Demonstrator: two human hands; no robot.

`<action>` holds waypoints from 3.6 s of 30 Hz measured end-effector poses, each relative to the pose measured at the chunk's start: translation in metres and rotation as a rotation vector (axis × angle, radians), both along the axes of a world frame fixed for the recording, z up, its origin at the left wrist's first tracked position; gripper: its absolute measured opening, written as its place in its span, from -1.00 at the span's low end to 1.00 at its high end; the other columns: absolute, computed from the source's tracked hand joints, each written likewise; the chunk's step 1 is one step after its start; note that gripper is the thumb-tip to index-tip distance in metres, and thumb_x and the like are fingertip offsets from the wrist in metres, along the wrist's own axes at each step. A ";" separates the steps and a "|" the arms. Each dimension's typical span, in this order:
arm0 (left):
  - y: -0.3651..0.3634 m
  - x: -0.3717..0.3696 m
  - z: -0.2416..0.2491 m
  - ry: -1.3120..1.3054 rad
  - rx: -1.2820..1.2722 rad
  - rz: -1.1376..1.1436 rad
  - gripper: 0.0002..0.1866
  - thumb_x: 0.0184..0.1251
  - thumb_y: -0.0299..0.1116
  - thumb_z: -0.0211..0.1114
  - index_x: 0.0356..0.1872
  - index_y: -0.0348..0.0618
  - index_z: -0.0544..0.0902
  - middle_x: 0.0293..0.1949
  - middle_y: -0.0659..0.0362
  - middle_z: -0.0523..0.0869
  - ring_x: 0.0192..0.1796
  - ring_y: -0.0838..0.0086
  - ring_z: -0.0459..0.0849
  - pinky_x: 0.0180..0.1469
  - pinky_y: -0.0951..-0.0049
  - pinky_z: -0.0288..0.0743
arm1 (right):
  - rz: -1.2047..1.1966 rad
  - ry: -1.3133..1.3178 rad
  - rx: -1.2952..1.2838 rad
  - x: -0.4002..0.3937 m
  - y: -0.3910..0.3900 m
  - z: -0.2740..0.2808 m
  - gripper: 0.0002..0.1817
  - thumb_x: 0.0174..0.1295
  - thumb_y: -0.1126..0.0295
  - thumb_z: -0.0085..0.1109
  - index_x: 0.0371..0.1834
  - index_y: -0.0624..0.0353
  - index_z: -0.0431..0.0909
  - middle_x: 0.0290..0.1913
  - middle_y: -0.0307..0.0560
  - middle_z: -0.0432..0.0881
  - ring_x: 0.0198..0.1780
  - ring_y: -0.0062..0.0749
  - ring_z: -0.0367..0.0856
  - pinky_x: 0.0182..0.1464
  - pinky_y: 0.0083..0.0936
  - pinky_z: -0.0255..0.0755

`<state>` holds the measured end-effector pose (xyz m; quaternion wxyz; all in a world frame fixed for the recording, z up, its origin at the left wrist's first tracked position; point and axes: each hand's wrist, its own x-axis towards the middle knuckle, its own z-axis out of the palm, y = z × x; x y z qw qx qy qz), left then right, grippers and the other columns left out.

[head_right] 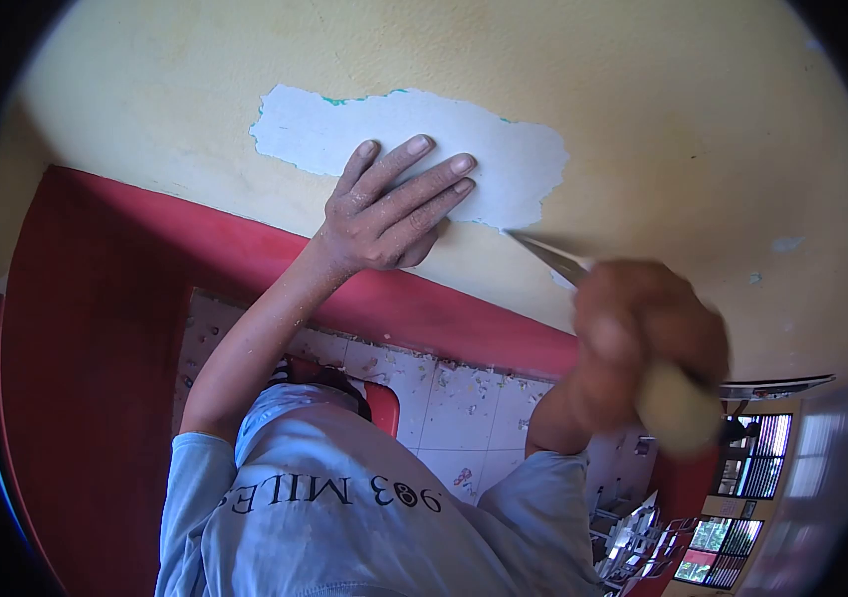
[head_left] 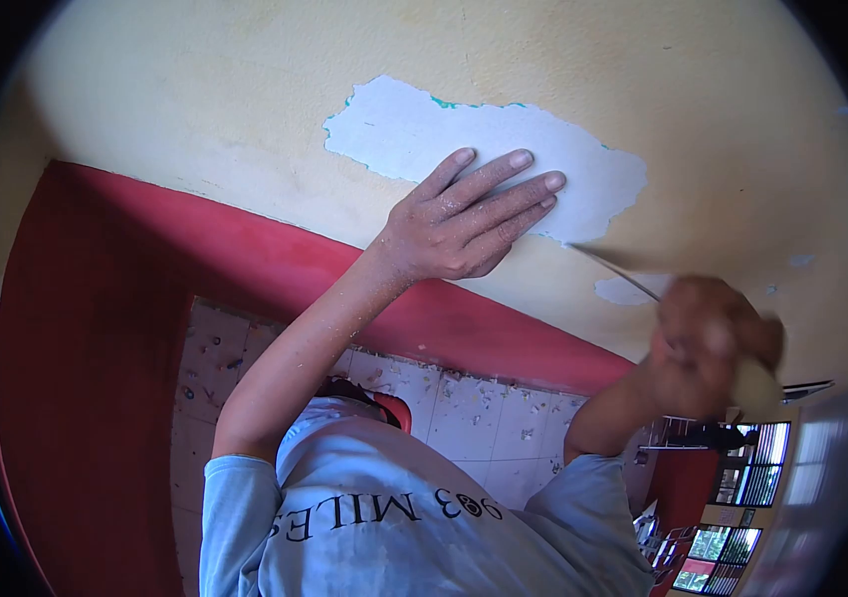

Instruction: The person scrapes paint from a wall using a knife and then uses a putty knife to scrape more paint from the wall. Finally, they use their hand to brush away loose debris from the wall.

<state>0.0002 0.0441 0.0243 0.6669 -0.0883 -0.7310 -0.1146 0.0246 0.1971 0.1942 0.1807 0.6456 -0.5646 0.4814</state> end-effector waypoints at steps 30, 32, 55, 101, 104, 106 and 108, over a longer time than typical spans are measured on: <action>0.000 -0.003 -0.001 0.017 -0.014 0.030 -0.64 0.01 -0.38 0.05 -0.12 0.08 0.63 0.04 0.37 0.57 0.19 0.38 0.39 0.38 0.20 -0.07 | 0.040 -0.170 -0.078 -0.004 -0.001 -0.007 -0.82 0.04 0.57 -0.11 -0.60 0.12 0.13 -0.78 -0.22 0.19 -0.80 -0.67 0.03 -0.78 -0.66 -0.08; 0.002 -0.002 -0.002 0.009 -0.008 0.023 -0.64 0.01 -0.38 0.06 -0.12 0.08 0.63 0.04 0.36 0.57 0.19 0.37 0.39 0.37 0.20 -0.06 | -0.049 -0.158 0.039 -0.007 -0.003 -0.011 -0.82 0.06 0.58 -0.08 -0.56 0.18 0.13 -0.75 -0.16 0.23 -0.79 -0.66 0.11 -0.82 -0.67 -0.06; 0.002 -0.002 -0.002 0.020 0.002 0.037 -0.64 0.02 -0.41 0.01 -0.13 0.07 0.64 0.01 0.37 0.59 0.18 0.37 0.40 0.38 0.22 -0.06 | 0.006 -0.145 -0.104 -0.005 -0.001 -0.017 -0.85 0.08 0.54 -0.18 -0.58 0.07 0.16 -0.80 -0.24 0.17 -0.81 -0.67 0.00 -0.73 -0.64 -0.09; 0.001 -0.004 -0.003 0.022 -0.014 0.025 -0.63 -0.01 -0.41 0.02 -0.14 0.08 0.64 0.02 0.37 0.58 0.20 0.36 0.37 0.38 0.20 -0.08 | 0.047 -0.153 -0.102 -0.009 0.006 -0.007 -0.83 0.03 0.59 -0.12 -0.60 0.15 0.13 -0.74 -0.15 0.25 -0.81 -0.66 0.07 -0.80 -0.65 -0.04; 0.002 -0.004 -0.004 0.017 -0.005 0.029 -0.63 -0.01 -0.42 0.02 -0.14 0.08 0.64 0.02 0.37 0.59 0.20 0.36 0.37 0.38 0.20 -0.08 | 0.112 -0.175 -0.135 -0.008 0.013 0.004 -0.86 0.02 0.57 -0.15 -0.59 0.10 0.16 -0.79 -0.27 0.15 -0.80 -0.69 0.00 -0.74 -0.66 -0.06; 0.002 -0.002 -0.003 0.013 -0.009 0.026 -0.63 -0.01 -0.41 0.03 -0.14 0.08 0.64 0.02 0.37 0.59 0.20 0.36 0.38 0.38 0.21 -0.07 | -0.201 -0.035 -0.047 -0.006 -0.001 -0.011 -0.86 0.02 0.55 -0.16 -0.60 0.11 0.15 -0.79 -0.24 0.16 -0.80 -0.68 0.01 -0.74 -0.67 -0.07; 0.001 -0.004 -0.002 0.019 -0.010 0.033 -0.63 0.00 -0.40 0.03 -0.13 0.09 0.64 0.02 0.37 0.59 0.20 0.36 0.38 0.38 0.21 -0.07 | -0.147 0.010 0.014 -0.007 -0.003 -0.006 -0.85 0.01 0.56 -0.14 -0.61 0.13 0.14 -0.78 -0.21 0.18 -0.80 -0.68 0.02 -0.76 -0.67 -0.08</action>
